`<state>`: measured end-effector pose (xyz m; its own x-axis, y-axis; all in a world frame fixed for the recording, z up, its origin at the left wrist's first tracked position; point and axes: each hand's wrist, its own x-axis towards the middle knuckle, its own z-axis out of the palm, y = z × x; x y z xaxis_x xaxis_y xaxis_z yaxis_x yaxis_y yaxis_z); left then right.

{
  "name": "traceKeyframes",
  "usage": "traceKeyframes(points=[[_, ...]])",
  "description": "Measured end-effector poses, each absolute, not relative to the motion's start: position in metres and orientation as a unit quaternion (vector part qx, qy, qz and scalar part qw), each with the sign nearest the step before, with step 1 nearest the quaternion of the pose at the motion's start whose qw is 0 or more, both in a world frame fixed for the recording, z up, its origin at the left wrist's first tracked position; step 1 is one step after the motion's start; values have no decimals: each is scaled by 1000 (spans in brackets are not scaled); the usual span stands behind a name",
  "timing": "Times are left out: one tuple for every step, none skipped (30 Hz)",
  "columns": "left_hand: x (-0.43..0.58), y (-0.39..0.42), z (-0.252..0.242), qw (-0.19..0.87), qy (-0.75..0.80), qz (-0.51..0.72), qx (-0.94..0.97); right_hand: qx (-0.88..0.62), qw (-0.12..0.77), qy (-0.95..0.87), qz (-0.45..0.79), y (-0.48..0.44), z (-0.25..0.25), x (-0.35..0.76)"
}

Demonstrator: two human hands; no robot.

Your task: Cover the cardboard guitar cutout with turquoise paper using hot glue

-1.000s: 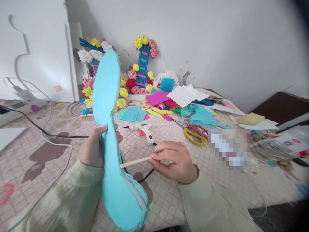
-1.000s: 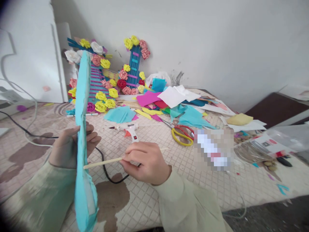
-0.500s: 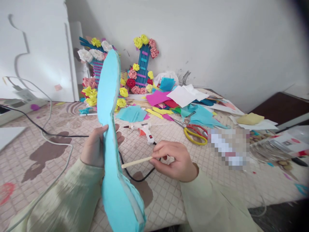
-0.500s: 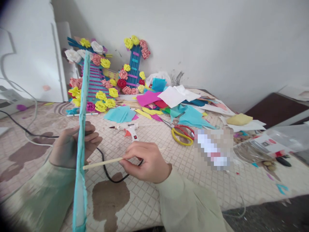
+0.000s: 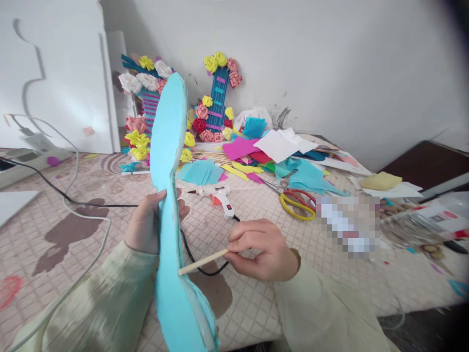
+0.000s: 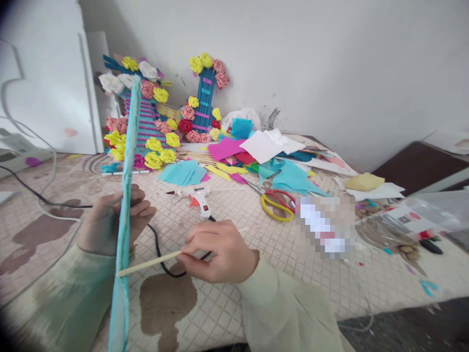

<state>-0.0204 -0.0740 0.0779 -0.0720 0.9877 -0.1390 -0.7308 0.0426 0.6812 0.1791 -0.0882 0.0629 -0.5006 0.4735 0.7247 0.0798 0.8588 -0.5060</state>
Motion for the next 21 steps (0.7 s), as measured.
traceKeyframes(points=[[-20, -74, 78, 652, 309, 661, 209, -164, 469, -843, 205, -88, 63, 179], [-20, -74, 78, 654, 302, 660, 216, -163, 467, -845, 203, -88, 63, 180], [-19, -74, 78, 657, 295, 657, 222, -162, 466, -846, 205, -88, 63, 179], [-19, -74, 78, 661, 290, 654, 226, -161, 465, -845, 210, -88, 64, 179], [-19, -74, 78, 664, 286, 652, 228, -162, 466, -842, 217, -89, 64, 178], [-19, -74, 79, 667, 281, 651, 229, -165, 470, -837, 225, -89, 65, 178], [-19, -74, 79, 670, 275, 651, 229, -169, 476, -831, 233, -89, 65, 177], [-19, -75, 80, 672, 271, 651, 227, -175, 482, -825, 237, -90, 65, 176], [-19, -74, 81, 674, 268, 651, 224, -180, 488, -820, 239, -90, 66, 176], [-19, -74, 81, 676, 267, 651, 219, -186, 494, -815, 239, -90, 66, 175], [-18, -74, 82, 677, 267, 652, 213, -190, 497, -812, 238, -91, 65, 175], [-18, -74, 82, 676, 268, 653, 209, -193, 498, -811, 238, -91, 65, 174], [-18, -74, 82, 676, 269, 654, 207, -194, 497, -811, 239, -91, 65, 174], [-19, -74, 82, 675, 270, 655, 206, -194, 498, -811, 238, -91, 65, 174], [-19, -73, 81, 674, 272, 656, 205, -192, 500, -811, 236, -91, 64, 174], [-19, -73, 81, 673, 273, 657, 204, -190, 504, -810, 230, -91, 64, 174], [-20, -73, 80, 671, 272, 659, 203, -188, 510, -810, 220, -91, 64, 174], [-20, -73, 80, 671, 271, 660, 201, -186, 518, -809, 207, -91, 64, 174], [-20, -73, 80, 672, 268, 661, 199, -183, 526, -808, 193, -91, 64, 174], [-20, -73, 80, 674, 264, 661, 198, -180, 533, -807, 181, -91, 65, 174], [-20, -73, 81, 678, 260, 659, 197, -179, 538, -806, 173, -91, 65, 173]])
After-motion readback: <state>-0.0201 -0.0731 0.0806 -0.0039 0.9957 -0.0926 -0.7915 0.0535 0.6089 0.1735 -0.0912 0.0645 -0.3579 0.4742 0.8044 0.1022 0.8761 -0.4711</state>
